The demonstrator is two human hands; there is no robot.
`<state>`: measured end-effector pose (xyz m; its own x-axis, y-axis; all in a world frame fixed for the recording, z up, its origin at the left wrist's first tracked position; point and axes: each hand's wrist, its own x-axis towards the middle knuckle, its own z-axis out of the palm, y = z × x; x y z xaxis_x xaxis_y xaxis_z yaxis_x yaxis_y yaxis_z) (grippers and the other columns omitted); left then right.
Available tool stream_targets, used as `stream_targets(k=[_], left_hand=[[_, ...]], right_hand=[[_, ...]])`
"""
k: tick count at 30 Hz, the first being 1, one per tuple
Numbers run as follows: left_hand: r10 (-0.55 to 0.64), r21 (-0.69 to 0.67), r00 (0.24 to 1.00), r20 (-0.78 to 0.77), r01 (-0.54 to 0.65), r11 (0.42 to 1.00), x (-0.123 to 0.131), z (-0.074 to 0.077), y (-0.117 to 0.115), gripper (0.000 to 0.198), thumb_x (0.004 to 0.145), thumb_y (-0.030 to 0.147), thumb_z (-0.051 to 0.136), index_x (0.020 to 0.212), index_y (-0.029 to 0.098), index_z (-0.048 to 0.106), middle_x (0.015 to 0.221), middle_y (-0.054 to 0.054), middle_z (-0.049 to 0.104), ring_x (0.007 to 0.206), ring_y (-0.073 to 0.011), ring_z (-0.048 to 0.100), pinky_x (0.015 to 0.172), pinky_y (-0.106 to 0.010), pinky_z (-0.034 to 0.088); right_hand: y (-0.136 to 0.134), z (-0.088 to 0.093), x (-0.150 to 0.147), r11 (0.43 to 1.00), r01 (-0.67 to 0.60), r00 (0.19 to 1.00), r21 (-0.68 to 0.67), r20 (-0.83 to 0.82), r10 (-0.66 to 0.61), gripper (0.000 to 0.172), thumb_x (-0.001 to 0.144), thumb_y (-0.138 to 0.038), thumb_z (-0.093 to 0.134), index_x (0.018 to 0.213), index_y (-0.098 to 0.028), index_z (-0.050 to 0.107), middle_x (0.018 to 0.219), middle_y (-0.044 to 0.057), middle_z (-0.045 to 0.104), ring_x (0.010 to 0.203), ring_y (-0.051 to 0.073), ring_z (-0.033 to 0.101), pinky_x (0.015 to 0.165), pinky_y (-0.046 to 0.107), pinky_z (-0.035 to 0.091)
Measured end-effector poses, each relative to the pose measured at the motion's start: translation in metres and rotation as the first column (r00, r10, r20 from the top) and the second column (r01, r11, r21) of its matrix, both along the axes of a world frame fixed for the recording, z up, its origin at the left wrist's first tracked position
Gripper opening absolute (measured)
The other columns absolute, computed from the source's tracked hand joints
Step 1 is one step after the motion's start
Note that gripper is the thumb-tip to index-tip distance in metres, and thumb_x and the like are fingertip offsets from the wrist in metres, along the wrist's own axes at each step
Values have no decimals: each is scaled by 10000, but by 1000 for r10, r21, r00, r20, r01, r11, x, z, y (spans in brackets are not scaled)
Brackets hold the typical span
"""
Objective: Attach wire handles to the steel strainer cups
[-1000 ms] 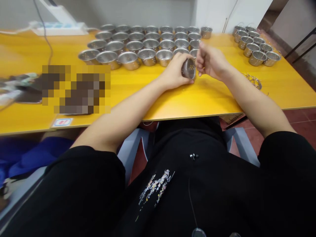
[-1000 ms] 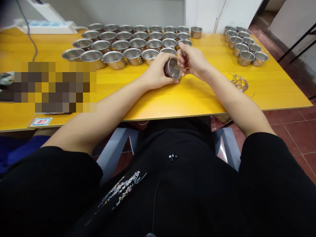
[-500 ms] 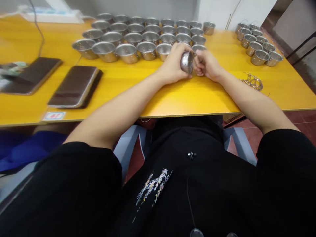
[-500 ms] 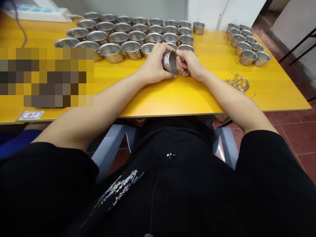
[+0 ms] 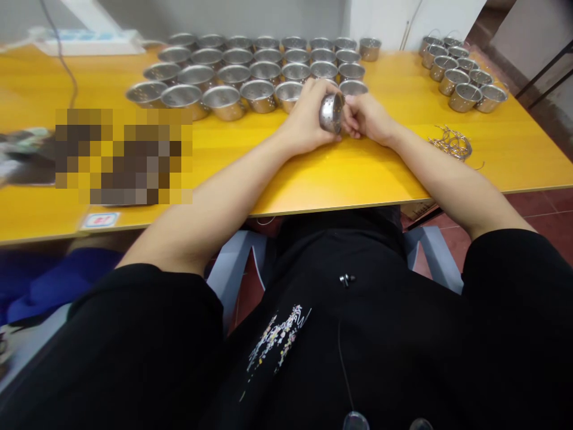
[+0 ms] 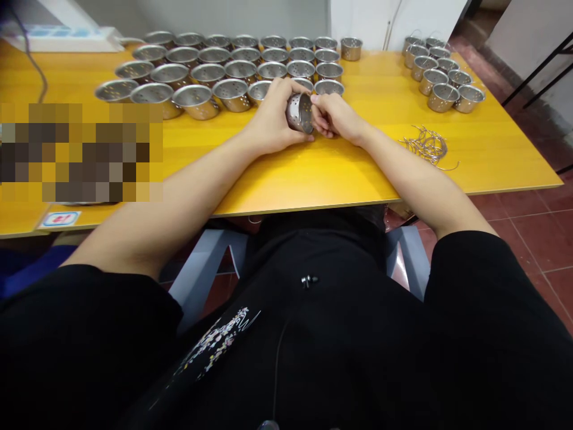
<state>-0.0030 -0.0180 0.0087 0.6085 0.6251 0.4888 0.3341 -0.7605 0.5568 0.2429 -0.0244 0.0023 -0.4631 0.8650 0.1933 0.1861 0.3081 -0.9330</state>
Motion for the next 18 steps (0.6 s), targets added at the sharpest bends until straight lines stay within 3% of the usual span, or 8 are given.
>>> stream_targets(k=[4,8,12,18], left_hand=[[-7,5,999,-47,8,1000,0,2,-1,688,875,811,890,1342,367,648,1242,-27,697,1471,-348,290,1330,-657,307],[9,-1,1000,5,-9,1000,1,1,0,741,826,839,955,1316,368,659,1207,-10,678,1444,-338,306,1336,-622,310],[-7,14,1000,13,6,1000,2,-1,2,774,865,851,946,1351,343,622,1267,-15,658,1411,-322,306,1325,-595,312],[-12,3,998,64,12,1000,3,0,-1,795,814,768,1005,1367,353,613,1260,-28,662,1379,-343,330,1290,-609,318]], right_hand=[[-1,1,2,999,48,998,-14,35,-48,728,1162,-865,567,682,-328,457,713,73,564,668,277,475,642,398,476],[0,0,2,999,9,1000,42,12,-9,688,1121,-865,587,692,-342,457,694,59,560,680,245,520,706,394,513],[0,0,1,997,16,1000,69,-16,-15,637,1098,-802,605,682,-346,448,643,49,536,639,234,518,679,397,460],[-9,8,-2,982,113,993,-150,-26,-118,692,1032,-738,793,673,-299,397,692,64,510,641,260,523,638,403,444]])
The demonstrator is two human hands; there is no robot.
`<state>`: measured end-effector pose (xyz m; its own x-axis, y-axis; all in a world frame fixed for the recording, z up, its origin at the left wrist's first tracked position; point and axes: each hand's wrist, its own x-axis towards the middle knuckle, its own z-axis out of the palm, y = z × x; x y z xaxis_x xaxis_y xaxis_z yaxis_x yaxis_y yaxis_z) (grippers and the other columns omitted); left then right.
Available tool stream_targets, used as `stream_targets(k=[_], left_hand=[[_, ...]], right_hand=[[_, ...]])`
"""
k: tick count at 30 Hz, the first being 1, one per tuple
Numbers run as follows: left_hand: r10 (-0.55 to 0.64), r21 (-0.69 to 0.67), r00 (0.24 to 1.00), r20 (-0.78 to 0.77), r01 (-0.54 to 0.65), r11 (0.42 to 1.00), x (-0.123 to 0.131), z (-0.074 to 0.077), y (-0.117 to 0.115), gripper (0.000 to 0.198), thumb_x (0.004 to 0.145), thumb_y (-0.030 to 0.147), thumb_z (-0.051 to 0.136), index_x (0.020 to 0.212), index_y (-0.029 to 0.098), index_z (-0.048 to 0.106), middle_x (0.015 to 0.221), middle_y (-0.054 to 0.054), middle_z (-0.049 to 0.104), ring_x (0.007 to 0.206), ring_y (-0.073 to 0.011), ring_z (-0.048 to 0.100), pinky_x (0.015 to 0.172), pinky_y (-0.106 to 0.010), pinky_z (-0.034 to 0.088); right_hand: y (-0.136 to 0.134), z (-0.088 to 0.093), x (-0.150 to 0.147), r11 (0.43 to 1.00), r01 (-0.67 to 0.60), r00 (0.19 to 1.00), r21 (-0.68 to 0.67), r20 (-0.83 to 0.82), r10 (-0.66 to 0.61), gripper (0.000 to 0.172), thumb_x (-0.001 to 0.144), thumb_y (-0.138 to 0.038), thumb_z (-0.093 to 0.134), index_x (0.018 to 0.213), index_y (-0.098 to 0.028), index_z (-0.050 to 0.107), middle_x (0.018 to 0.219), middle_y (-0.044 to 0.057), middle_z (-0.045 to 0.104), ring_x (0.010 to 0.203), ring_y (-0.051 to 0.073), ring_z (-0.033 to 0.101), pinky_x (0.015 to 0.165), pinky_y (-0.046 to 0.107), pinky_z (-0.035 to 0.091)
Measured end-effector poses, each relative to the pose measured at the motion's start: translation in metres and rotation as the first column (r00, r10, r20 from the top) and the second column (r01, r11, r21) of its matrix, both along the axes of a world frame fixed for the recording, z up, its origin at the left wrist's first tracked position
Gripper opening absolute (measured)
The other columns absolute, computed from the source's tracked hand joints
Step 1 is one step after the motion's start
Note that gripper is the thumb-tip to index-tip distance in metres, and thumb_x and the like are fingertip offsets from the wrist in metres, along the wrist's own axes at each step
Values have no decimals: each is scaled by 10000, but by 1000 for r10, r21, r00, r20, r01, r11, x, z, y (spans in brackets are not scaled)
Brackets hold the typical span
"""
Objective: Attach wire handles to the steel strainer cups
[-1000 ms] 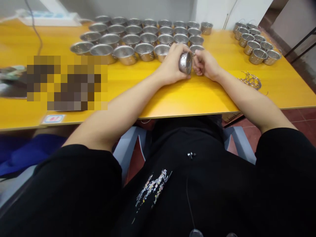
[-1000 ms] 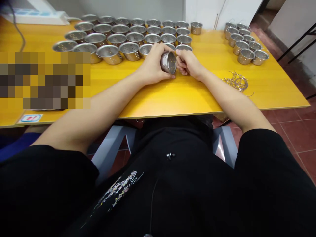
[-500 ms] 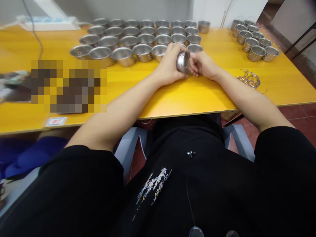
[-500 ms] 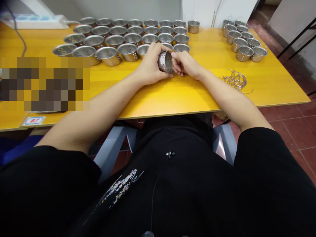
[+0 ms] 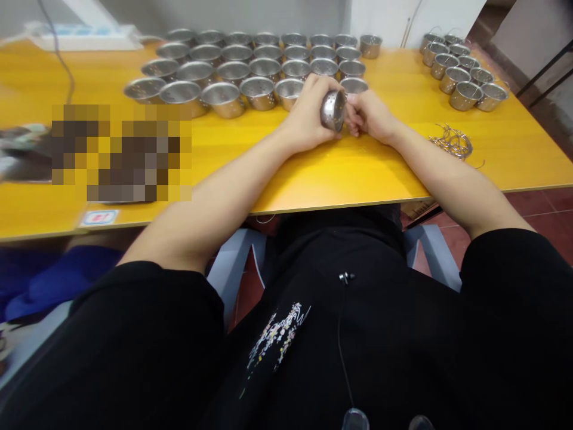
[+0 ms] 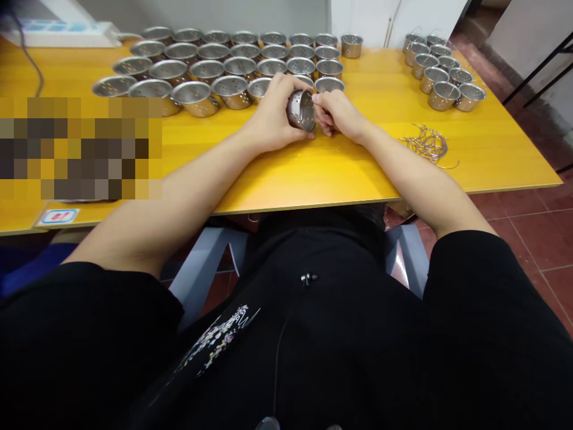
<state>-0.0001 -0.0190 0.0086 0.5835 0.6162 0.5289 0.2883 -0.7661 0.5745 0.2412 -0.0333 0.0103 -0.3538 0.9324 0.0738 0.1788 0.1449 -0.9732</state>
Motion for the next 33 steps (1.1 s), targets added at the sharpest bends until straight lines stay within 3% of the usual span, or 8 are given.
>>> stream_targets(k=[4,8,12,16,20,25,29,33], left_hand=[[4,8,1000,-15,-4,1000,0,1,-1,727,835,721,977,1376,396,615,1248,-26,677,1385,-361,343,1279,-623,323],[0,35,999,-54,2,999,0,-1,2,794,869,779,975,1413,357,581,1276,-22,676,1391,-335,338,1311,-604,331],[4,40,1000,-9,-4,999,1,-3,4,863,809,810,1023,1399,340,605,1344,-34,690,1402,-348,373,1328,-630,369],[24,18,999,34,-25,1000,2,-5,4,808,717,735,1047,1350,400,673,1409,-36,731,1443,-408,433,1329,-680,414],[41,-2,999,36,-41,999,3,-4,3,823,688,639,1010,1427,417,722,1432,-34,768,1500,-427,446,1399,-751,389],[121,-75,990,-68,-126,989,4,16,-20,987,587,528,929,1558,613,776,1514,-39,822,1690,-594,477,1369,-867,429],[153,-156,968,-200,-186,970,0,32,-40,1107,680,573,924,1754,667,675,1601,-4,824,1869,-569,375,1454,-863,418],[88,-169,977,-195,-122,978,-1,30,-40,1224,759,656,936,1910,529,541,1701,9,802,1915,-497,278,1536,-807,391]], right_hand=[[-4,3,1,999,32,999,7,1,-32,680,1075,-678,773,661,-281,409,743,76,543,661,247,526,641,385,461],[-4,1,2,999,-9,1000,49,13,8,666,1056,-718,768,668,-300,424,721,74,525,653,262,502,631,402,456],[-1,-1,4,990,-52,998,130,40,47,678,1063,-779,727,640,-320,462,695,82,528,656,275,500,644,423,436],[6,-4,7,990,-112,994,87,17,111,683,1039,-762,803,665,-325,436,641,56,465,643,278,470,638,419,412],[9,-5,8,988,-121,993,96,-1,122,707,1067,-700,841,638,-321,427,606,47,448,617,261,433,609,410,388],[0,3,0,990,40,995,138,87,-52,746,1105,-587,867,573,-302,429,593,58,473,591,243,397,590,398,384],[-12,15,-4,984,34,988,177,145,-60,763,1096,-516,908,538,-267,450,610,61,501,610,230,430,643,399,445],[-20,21,-3,982,15,980,187,190,-51,731,1094,-464,838,515,-260,441,620,63,494,640,230,430,677,387,455]])
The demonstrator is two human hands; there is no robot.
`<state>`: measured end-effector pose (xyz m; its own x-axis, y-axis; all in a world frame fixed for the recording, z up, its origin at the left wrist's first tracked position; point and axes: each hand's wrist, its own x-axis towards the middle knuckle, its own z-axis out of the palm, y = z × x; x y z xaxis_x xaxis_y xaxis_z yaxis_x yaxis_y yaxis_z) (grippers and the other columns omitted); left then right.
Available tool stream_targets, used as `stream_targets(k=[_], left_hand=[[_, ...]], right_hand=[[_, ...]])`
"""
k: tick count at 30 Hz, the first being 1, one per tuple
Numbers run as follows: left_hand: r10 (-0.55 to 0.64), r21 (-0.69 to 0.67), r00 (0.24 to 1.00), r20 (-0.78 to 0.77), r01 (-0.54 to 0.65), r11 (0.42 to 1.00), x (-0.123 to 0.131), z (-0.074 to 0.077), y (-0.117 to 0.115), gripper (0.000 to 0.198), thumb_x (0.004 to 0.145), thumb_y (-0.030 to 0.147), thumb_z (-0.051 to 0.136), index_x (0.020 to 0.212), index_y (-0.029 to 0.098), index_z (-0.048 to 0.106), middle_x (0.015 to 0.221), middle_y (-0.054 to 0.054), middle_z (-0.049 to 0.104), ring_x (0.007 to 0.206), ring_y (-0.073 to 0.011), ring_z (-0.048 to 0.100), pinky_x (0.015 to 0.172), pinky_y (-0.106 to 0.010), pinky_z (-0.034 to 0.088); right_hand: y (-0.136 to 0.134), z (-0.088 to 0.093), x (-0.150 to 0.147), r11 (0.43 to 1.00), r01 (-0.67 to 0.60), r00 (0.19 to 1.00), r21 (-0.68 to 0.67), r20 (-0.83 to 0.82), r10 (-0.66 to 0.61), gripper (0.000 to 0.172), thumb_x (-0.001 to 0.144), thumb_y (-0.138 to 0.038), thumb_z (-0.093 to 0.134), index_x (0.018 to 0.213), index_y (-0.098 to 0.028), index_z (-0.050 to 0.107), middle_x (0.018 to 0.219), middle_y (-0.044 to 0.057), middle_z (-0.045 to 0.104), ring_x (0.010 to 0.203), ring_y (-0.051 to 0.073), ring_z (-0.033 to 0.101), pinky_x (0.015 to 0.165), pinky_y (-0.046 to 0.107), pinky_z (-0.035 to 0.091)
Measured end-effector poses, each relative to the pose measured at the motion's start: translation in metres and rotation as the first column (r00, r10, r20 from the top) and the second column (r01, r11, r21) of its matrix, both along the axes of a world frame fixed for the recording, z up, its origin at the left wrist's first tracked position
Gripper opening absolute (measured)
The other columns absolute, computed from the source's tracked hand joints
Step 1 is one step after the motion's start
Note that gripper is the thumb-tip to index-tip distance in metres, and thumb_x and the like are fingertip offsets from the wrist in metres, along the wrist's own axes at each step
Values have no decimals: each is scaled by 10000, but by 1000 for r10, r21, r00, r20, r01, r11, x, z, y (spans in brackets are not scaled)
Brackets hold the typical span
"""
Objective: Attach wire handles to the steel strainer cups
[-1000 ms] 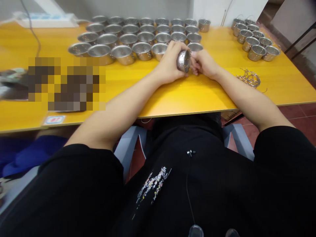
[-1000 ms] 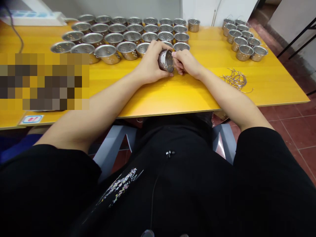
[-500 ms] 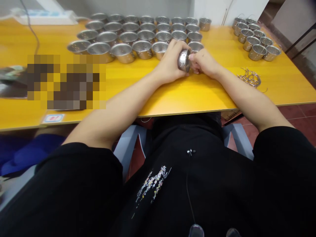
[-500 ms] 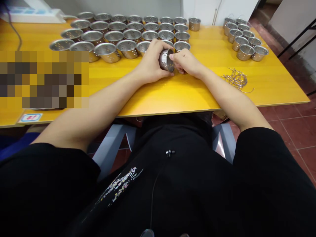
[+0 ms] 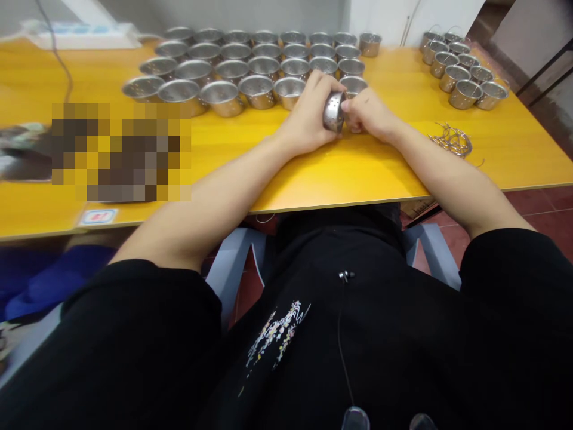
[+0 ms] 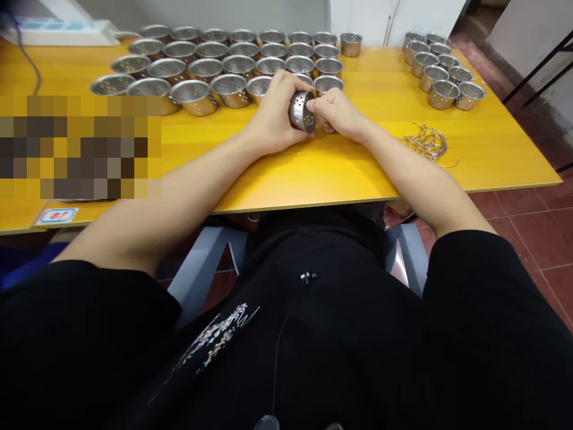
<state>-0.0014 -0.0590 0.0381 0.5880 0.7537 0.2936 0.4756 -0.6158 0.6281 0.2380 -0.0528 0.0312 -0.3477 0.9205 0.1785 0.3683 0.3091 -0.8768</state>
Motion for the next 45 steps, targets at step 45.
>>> stream_targets(k=[45], left_hand=[[8,14,1000,8,-8,1000,3,1,-1,1223,738,625,922,1896,529,537,1782,3,759,1900,-538,313,1524,-852,369]], right_hand=[[-31,21,-10,954,299,919,6,270,-289,569,980,-774,815,747,-344,524,871,86,821,1053,378,847,826,483,653]])
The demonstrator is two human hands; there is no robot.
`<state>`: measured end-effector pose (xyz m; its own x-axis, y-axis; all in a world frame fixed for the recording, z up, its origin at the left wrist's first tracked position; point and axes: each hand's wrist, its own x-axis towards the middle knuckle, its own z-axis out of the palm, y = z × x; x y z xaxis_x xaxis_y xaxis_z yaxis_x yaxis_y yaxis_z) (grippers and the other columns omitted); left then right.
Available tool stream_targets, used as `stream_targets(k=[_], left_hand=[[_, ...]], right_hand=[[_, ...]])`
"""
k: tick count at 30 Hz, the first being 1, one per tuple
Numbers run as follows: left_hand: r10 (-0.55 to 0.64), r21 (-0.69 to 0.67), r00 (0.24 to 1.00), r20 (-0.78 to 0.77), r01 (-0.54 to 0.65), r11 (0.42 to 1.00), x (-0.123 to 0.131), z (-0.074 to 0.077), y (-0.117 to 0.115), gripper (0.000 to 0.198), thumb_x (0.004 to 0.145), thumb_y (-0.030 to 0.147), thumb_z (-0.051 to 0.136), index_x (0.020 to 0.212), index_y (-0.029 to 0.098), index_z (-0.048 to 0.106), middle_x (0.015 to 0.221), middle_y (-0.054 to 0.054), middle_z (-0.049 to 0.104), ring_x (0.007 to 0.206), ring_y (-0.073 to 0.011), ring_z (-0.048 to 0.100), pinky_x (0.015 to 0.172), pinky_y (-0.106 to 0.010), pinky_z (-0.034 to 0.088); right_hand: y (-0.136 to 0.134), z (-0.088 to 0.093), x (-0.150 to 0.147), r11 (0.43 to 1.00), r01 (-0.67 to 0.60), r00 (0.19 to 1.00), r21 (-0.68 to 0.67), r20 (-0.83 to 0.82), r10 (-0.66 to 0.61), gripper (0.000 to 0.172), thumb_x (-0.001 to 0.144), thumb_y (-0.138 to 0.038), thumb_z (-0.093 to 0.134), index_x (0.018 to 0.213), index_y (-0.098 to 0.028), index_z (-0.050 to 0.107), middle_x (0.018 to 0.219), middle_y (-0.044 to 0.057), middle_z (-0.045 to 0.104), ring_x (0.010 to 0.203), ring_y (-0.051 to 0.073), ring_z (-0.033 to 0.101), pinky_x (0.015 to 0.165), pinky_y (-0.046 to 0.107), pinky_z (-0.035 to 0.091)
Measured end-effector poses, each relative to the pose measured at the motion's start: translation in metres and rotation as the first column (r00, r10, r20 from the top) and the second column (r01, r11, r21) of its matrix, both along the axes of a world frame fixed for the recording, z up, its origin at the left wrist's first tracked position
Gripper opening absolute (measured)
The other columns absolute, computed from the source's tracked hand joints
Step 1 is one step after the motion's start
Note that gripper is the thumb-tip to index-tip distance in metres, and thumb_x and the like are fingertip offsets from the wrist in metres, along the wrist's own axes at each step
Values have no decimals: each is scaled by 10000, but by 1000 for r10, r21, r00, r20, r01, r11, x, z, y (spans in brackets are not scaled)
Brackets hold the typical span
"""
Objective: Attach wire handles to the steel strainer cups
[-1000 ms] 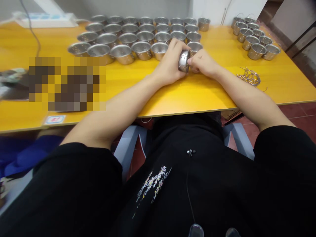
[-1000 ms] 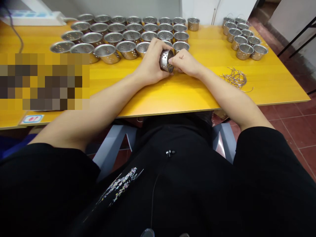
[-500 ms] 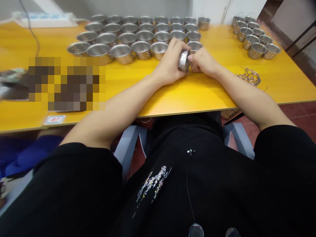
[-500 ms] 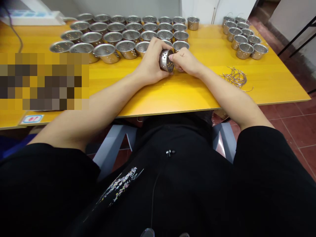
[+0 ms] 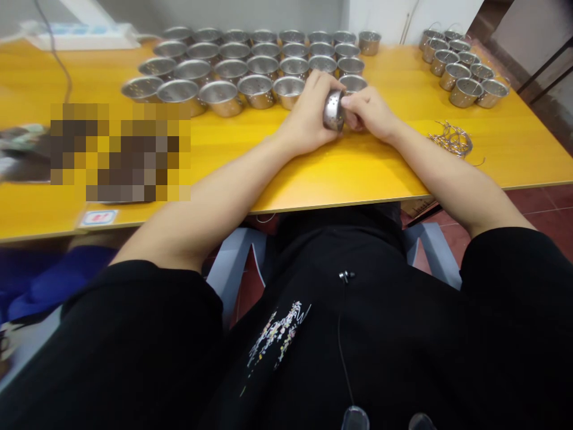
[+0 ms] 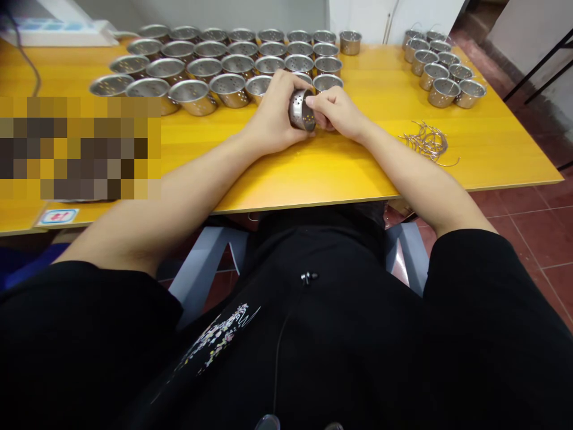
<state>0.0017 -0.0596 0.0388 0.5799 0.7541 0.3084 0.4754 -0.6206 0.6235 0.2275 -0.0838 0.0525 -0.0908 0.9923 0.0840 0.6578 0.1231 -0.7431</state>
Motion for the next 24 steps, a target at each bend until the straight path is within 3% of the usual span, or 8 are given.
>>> stream_targets(k=[5,7,9,12,14,17,21,24], left_hand=[[73,66,997,37,-76,995,4,-1,-1,1022,843,719,925,1789,525,590,1731,27,777,1779,-454,472,1426,-690,475],[86,67,996,22,-88,994,4,-4,-1,981,945,710,909,1801,405,538,1693,21,794,1711,-387,508,1435,-616,440],[84,54,996,-27,-82,995,3,-6,-1,965,1061,697,876,1825,286,454,1609,16,823,1660,-323,495,1443,-553,390],[87,45,995,-48,-85,995,2,-7,-1,929,1124,708,861,1816,262,431,1484,47,847,1609,-278,485,1421,-500,393],[107,41,994,-17,-107,993,3,-6,-2,918,1079,733,883,1785,297,489,1446,58,853,1584,-292,511,1407,-514,425],[124,10,992,-13,-123,992,5,-7,-2,966,993,840,879,1769,360,562,1413,40,870,1604,-350,533,1390,-569,465],[71,-47,997,-10,-71,996,6,-12,1,1234,906,947,876,1895,333,468,1501,-15,874,1686,-406,526,1386,-631,488],[83,-94,996,30,-80,992,6,-15,2,1401,744,948,983,1920,359,500,1628,-82,831,1663,-484,614,1303,-677,556]], right_hand=[[-6,10,0,994,77,992,77,-108,-68,408,921,-796,842,964,-412,711,994,54,885,1104,375,884,797,455,647],[-4,10,1,989,113,988,98,-112,-102,386,893,-747,912,1017,-422,744,975,62,887,1142,399,893,801,459,640],[2,6,4,983,49,992,178,-124,-27,314,904,-660,917,1031,-414,768,1087,69,928,1236,396,893,883,462,664],[14,-4,12,934,-110,974,340,-152,170,144,941,-520,821,1010,-402,774,1282,41,951,1307,335,891,1084,449,691],[18,-8,16,918,-137,968,371,-144,203,80,975,-474,796,995,-399,779,1284,30,951,1274,318,897,1137,448,687],[16,-7,15,940,-95,986,327,-99,134,61,1055,-420,791,999,-402,809,1272,14,957,1275,322,898,1128,451,693],[13,8,19,942,-13,1000,335,9,10,176,1123,-288,794,1068,-427,887,1347,-13,965,1343,313,888,1065,425,704],[21,22,38,937,10,997,349,70,-37,229,1174,-140,829,1156,-320,970,1275,25,973,1203,255,868,1062,343,652]])
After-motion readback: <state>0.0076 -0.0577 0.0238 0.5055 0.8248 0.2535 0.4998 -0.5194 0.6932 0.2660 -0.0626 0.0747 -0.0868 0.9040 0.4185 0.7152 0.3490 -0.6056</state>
